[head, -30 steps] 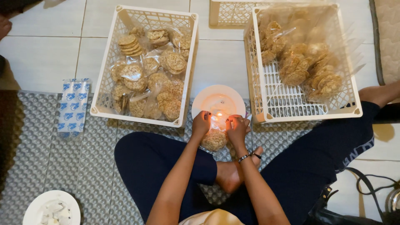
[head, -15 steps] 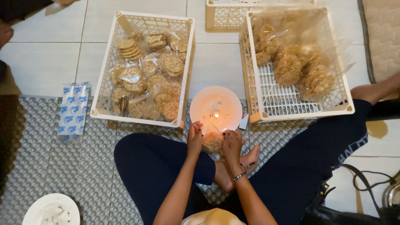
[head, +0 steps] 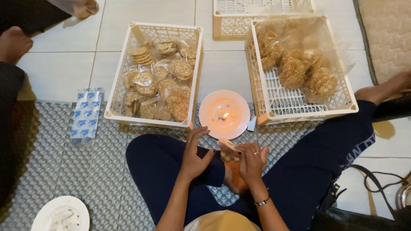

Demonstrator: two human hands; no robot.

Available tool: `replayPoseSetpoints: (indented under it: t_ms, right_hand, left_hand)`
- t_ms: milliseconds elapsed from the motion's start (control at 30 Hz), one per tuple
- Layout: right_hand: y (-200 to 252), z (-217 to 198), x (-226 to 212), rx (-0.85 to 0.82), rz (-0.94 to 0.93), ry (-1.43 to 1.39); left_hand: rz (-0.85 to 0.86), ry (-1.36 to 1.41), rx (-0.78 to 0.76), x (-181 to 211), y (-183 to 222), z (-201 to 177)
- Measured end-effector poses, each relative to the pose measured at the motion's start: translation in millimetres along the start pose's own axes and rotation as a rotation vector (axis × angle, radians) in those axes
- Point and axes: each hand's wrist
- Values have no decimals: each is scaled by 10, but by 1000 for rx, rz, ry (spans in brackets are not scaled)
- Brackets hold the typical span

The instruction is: Sealing plastic bags of food items using a candle flame

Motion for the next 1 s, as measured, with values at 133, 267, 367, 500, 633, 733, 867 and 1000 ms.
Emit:
replayPoseSetpoints:
  t_ms: [133, 267, 367, 500, 633, 733, 867, 1000]
  right_hand:
    - [-306, -283, -676, 52, -160, -84]
    - [-405, -511, -1217, 13, -147, -12]
    - [-441, -599, -1488, 45, -178, -21]
    - [-438, -661, -1679, 56, -196, -17]
    - [-437, -710, -1767, 59, -210, -19]
    - [-441, -749, -1876, 62, -194, -21]
    - [-431, -789, -1955, 46, -176, -39]
    - [-398, -797, -1948, 51, -167, -58]
  left_hand:
    - [165, -11, -9, 518, -15, -202]
    - [318, -47, -25, 880, 39, -285]
    - [382, 29, -21, 1124, 56, -339]
    - [410, 123, -60, 1305, 75, -378]
    - [400, 121, -80, 1381, 77, -407]
    - [370, 91, -106, 1401, 107, -425]
    - [385, 138, -96, 1412, 130, -413]
    - [423, 211, -74, 1429, 151, -407]
Point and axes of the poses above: each hand's wrist, its own y-axis away from the middle knuckle, its own z-axis out of the palm, x = y × z, and after that the axes turned 15 degrees about -y, right-handed
